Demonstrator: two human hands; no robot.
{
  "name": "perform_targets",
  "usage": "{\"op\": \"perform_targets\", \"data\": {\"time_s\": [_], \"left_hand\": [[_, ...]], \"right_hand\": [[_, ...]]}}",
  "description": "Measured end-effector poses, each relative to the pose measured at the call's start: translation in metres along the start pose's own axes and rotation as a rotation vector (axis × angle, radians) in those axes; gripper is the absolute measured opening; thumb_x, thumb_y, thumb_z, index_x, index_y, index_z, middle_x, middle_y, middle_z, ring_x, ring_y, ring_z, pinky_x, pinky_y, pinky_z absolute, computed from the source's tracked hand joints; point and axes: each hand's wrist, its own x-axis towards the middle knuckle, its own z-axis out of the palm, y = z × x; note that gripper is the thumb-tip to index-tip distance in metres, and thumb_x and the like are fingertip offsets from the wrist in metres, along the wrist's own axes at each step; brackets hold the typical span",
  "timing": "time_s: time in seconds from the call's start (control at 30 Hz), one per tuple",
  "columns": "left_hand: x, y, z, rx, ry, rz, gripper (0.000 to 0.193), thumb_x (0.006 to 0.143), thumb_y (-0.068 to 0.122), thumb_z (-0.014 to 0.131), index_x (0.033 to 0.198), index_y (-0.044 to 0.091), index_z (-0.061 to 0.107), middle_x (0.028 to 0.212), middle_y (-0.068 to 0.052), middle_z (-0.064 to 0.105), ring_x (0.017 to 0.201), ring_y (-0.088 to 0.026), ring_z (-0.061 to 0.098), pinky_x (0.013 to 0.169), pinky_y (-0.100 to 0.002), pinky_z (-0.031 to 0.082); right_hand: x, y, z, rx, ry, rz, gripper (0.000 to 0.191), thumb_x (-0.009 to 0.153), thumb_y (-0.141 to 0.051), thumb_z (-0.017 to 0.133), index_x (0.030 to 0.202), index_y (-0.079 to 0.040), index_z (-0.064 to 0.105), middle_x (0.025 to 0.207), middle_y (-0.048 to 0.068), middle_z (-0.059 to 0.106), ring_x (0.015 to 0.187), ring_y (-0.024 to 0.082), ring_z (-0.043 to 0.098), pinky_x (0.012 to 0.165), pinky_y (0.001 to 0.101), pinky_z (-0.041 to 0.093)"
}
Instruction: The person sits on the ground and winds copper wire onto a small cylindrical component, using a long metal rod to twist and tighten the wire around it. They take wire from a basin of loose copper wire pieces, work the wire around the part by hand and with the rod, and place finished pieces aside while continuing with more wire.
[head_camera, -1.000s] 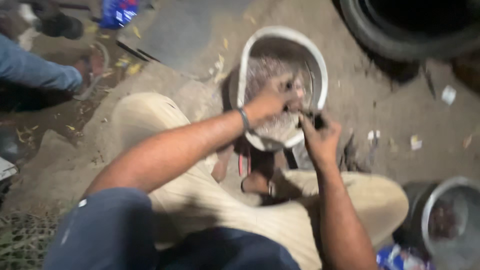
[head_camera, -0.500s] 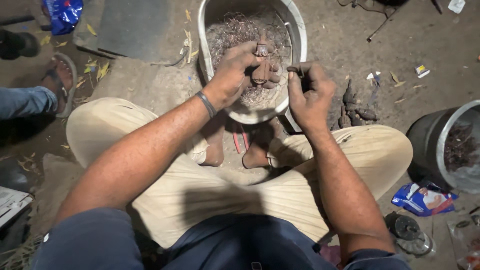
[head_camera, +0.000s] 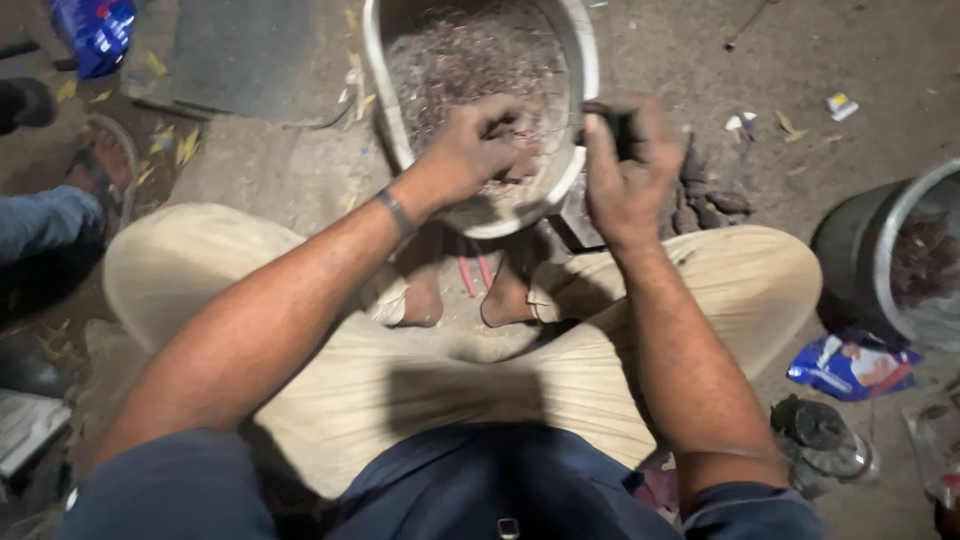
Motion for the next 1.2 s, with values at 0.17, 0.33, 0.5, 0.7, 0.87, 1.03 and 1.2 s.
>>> {"op": "perform_targets", "data": {"time_s": [0.17, 0.33, 0.5, 0.7, 0.87, 1.03, 1.2], "left_hand": [[-0.006, 0.017, 0.003, 0.406, 0.005, 0.157, 0.044, 0.086, 0.002, 0.086, 0.124, 0.001, 0.064, 0.116, -0.007, 0.068, 0.109, -0.014, 0.064, 0.095, -0.029, 0.056], [-0.009, 0.035, 0.015, 0.386, 0.023, -0.016, 0.048, 0.077, 0.006, 0.088, 0.118, 0.002, 0.062, 0.103, -0.002, 0.066, 0.093, -0.008, 0.060, 0.081, -0.026, 0.055], [-0.006, 0.036, 0.019, 0.046, -0.043, -0.151, 0.048, 0.083, 0.005, 0.081, 0.124, 0.002, 0.057, 0.112, -0.005, 0.070, 0.101, -0.010, 0.062, 0.088, -0.025, 0.054], [0.002, 0.021, 0.018, 0.043, 0.005, -0.224, 0.044, 0.085, -0.001, 0.078, 0.122, -0.001, 0.053, 0.100, -0.009, 0.071, 0.092, -0.013, 0.068, 0.077, -0.029, 0.057], [0.000, 0.017, 0.014, -0.207, 0.142, -0.266, 0.033, 0.094, 0.001, 0.072, 0.122, 0.000, 0.054, 0.094, -0.010, 0.070, 0.081, -0.017, 0.068, 0.070, -0.030, 0.058], [0.014, 0.030, -0.001, -0.494, 0.367, -0.071, 0.023, 0.102, 0.001, 0.064, 0.122, 0.000, 0.053, 0.101, -0.011, 0.070, 0.090, -0.019, 0.072, 0.087, -0.033, 0.064], [0.020, 0.050, -0.020, -0.519, 0.388, 0.091, 0.021, 0.108, 0.004, 0.063, 0.126, -0.003, 0.053, 0.104, -0.016, 0.067, 0.093, -0.027, 0.071, 0.085, -0.038, 0.061]], "right_hand": [[-0.005, 0.009, 0.001, 0.106, -0.028, 0.202, 0.021, 0.095, -0.012, 0.076, 0.111, 0.001, 0.070, 0.102, 0.009, 0.069, 0.095, 0.013, 0.069, 0.085, 0.0289, 0.058], [0.000, 0.018, 0.006, 0.594, -0.002, 0.157, 0.012, 0.108, -0.006, 0.063, 0.117, 0.001, 0.067, 0.104, 0.010, 0.075, 0.098, 0.014, 0.072, 0.091, 0.0303, 0.059], [0.012, 0.022, -0.003, 0.832, 0.120, 0.503, 0.014, 0.102, -0.007, 0.060, 0.112, 0.000, 0.065, 0.090, 0.009, 0.072, 0.055, 0.005, 0.048, 0.049, 0.0217, 0.037], [0.000, 0.014, -0.004, 0.628, -0.011, 0.205, 0.013, 0.107, -0.006, 0.061, 0.117, -0.001, 0.066, 0.093, 0.006, 0.072, 0.076, 0.006, 0.059, 0.068, 0.0228, 0.047], [0.007, 0.015, -0.018, 0.679, 0.061, 0.389, 0.013, 0.102, -0.007, 0.062, 0.112, -0.001, 0.066, 0.082, 0.003, 0.069, 0.061, 0.003, 0.050, 0.055, 0.0204, 0.040], [-0.005, 0.009, -0.011, 0.587, -0.144, 0.306, 0.013, 0.102, -0.009, 0.063, 0.113, -0.001, 0.068, 0.083, -0.001, 0.065, 0.071, 0.005, 0.058, 0.062, 0.0230, 0.047], [0.006, 0.020, 0.004, 0.425, -0.085, 0.354, 0.013, 0.098, -0.008, 0.066, 0.108, -0.001, 0.071, 0.085, 0.000, 0.066, 0.072, 0.005, 0.059, 0.064, 0.0232, 0.051]]}}
